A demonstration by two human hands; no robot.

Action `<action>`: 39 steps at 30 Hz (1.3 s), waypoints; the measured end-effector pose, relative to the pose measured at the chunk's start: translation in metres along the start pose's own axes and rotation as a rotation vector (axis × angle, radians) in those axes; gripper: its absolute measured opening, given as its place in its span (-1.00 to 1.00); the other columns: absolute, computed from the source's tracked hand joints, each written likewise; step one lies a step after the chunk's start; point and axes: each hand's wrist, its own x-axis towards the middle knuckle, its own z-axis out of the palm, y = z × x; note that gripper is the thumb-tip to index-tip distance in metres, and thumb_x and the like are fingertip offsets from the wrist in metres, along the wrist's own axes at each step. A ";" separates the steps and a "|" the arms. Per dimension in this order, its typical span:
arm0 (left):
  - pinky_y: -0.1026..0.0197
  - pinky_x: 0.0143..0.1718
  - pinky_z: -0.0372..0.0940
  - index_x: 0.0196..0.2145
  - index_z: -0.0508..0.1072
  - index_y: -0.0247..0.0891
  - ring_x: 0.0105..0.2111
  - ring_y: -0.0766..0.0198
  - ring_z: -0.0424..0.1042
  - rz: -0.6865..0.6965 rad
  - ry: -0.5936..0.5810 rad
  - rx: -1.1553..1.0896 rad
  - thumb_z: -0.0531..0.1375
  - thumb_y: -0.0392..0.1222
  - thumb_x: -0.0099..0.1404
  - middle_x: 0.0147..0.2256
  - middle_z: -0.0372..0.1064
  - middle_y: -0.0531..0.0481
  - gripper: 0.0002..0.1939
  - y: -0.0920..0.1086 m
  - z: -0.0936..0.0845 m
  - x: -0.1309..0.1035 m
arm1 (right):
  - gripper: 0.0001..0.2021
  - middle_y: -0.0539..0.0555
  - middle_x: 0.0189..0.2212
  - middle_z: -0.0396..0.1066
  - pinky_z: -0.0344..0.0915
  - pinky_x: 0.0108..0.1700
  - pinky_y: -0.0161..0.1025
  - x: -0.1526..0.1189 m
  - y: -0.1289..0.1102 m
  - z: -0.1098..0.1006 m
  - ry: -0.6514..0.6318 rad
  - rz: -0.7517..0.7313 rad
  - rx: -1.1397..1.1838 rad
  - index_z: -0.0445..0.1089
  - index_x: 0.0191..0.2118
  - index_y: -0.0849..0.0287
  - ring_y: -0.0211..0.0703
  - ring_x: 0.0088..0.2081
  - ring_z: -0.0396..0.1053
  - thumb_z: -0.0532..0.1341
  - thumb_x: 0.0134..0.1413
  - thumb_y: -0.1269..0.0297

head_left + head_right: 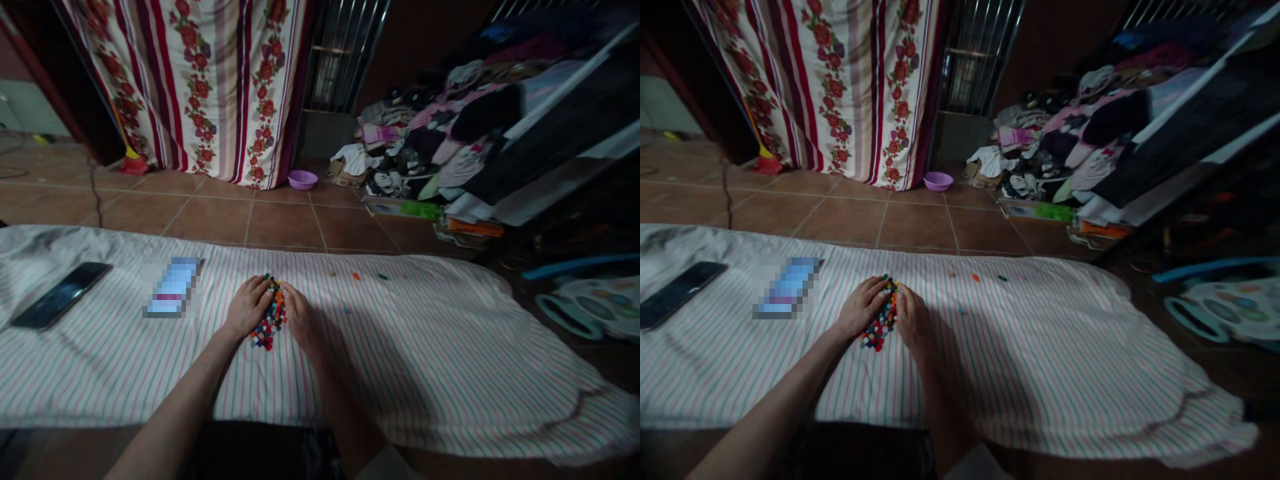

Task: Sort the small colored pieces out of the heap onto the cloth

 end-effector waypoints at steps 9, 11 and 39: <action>-0.06 0.20 0.20 0.12 0.35 -0.28 0.21 0.10 0.20 -0.066 0.008 -0.009 -0.11 0.04 0.40 0.19 0.22 -0.24 -0.49 0.008 -0.008 0.000 | -0.46 0.20 0.09 0.37 0.21 0.21 -0.01 0.004 0.003 0.003 0.013 0.007 0.013 0.33 0.12 0.19 -0.06 0.14 0.30 -0.18 0.30 0.03; -0.06 0.20 0.19 0.12 0.34 -0.29 0.21 0.11 0.20 -0.032 -0.002 -0.004 -0.10 0.03 0.39 0.17 0.25 -0.23 -0.49 0.008 -0.007 0.000 | -0.46 0.21 0.10 0.36 0.20 0.22 0.01 0.009 0.004 0.009 0.019 -0.012 0.005 0.33 0.12 0.20 -0.05 0.15 0.28 -0.18 0.30 0.02; 0.07 0.03 0.33 -0.26 0.52 -0.23 -0.08 0.19 0.41 0.170 -0.235 -0.062 -0.05 -0.39 0.14 -0.19 0.49 -0.10 -0.62 0.046 -0.064 0.002 | -0.52 0.16 -0.01 0.44 0.19 0.21 0.01 0.034 0.011 0.022 -0.065 -0.197 -0.152 0.38 0.04 0.15 -0.06 0.09 0.33 -0.21 0.29 0.19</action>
